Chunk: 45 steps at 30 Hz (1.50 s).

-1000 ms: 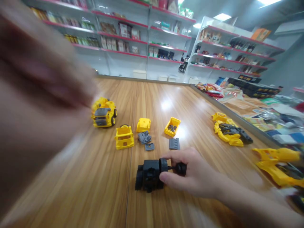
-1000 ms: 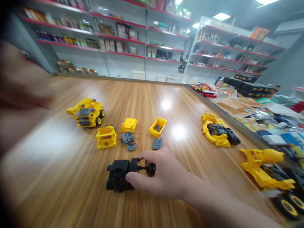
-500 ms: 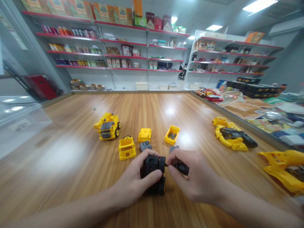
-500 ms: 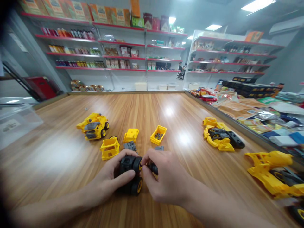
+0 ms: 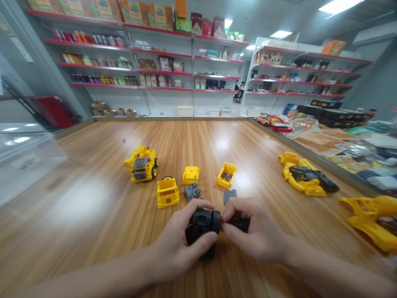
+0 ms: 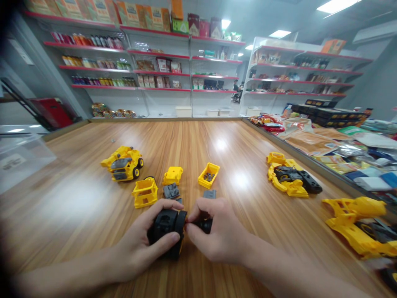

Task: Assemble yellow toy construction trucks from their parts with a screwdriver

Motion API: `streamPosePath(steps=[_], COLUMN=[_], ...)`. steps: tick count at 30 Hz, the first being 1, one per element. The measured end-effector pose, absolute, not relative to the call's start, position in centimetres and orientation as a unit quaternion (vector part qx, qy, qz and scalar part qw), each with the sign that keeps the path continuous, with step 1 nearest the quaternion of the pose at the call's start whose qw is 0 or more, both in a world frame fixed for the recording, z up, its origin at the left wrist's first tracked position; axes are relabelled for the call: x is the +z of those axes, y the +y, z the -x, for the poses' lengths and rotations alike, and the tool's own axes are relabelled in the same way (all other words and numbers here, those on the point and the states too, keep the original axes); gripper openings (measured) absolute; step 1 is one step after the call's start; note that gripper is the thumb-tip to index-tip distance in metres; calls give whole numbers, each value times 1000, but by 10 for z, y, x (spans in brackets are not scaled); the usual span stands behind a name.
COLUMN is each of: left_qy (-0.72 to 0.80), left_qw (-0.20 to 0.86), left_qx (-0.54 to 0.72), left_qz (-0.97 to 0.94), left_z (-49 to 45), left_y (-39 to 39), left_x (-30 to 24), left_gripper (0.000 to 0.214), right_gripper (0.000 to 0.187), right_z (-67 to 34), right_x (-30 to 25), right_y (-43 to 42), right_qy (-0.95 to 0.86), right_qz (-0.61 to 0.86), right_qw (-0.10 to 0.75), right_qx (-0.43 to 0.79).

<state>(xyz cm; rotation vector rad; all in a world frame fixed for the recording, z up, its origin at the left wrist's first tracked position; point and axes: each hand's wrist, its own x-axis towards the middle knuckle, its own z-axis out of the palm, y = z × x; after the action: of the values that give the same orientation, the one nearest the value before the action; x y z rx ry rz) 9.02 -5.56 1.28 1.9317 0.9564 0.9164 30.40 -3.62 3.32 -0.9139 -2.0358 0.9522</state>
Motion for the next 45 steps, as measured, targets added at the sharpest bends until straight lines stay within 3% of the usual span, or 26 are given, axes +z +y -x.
streamPosePath(steps=[10, 14, 19, 28, 31, 34, 37, 42, 45], left_qy=[346, 338, 407, 424, 417, 422, 425, 522, 574], left_qw=[284, 270, 314, 408, 411, 398, 317, 50, 20], left_qx=[379, 381, 375, 355, 340, 344, 371, 418, 377], left_qz=[-810, -817, -771, -727, -735, -739, -762, -742, -727], left_z=[-91, -90, -93, -91, -91, -92, -89, -77, -74], left_y=[-54, -52, -52, -50, -50, -50, -48, -32, -24], left_x=[15, 13, 12, 17, 16, 15, 20, 27, 23], left_gripper=[35, 37, 38, 43, 44, 42, 36, 28, 28], right_gripper=[24, 31, 20, 55, 49, 29, 14, 19, 21], right_z=[-295, -294, -299, -300, -298, -299, -301, -303, -303], right_x=[32, 32, 32, 33, 32, 31, 28, 27, 28], right_y=[-36, -34, -33, -33, -33, -31, -28, -24, -24], right_qy=[-556, -514, -649, -766, -787, -791, -798, -808, -810], right_qz=[399, 399, 372, 387, 401, 425, 450, 459, 462], right_qw=[335, 304, 350, 335, 306, 281, 249, 228, 228], right_qx=[648, 696, 565, 388, 355, 338, 314, 290, 281])
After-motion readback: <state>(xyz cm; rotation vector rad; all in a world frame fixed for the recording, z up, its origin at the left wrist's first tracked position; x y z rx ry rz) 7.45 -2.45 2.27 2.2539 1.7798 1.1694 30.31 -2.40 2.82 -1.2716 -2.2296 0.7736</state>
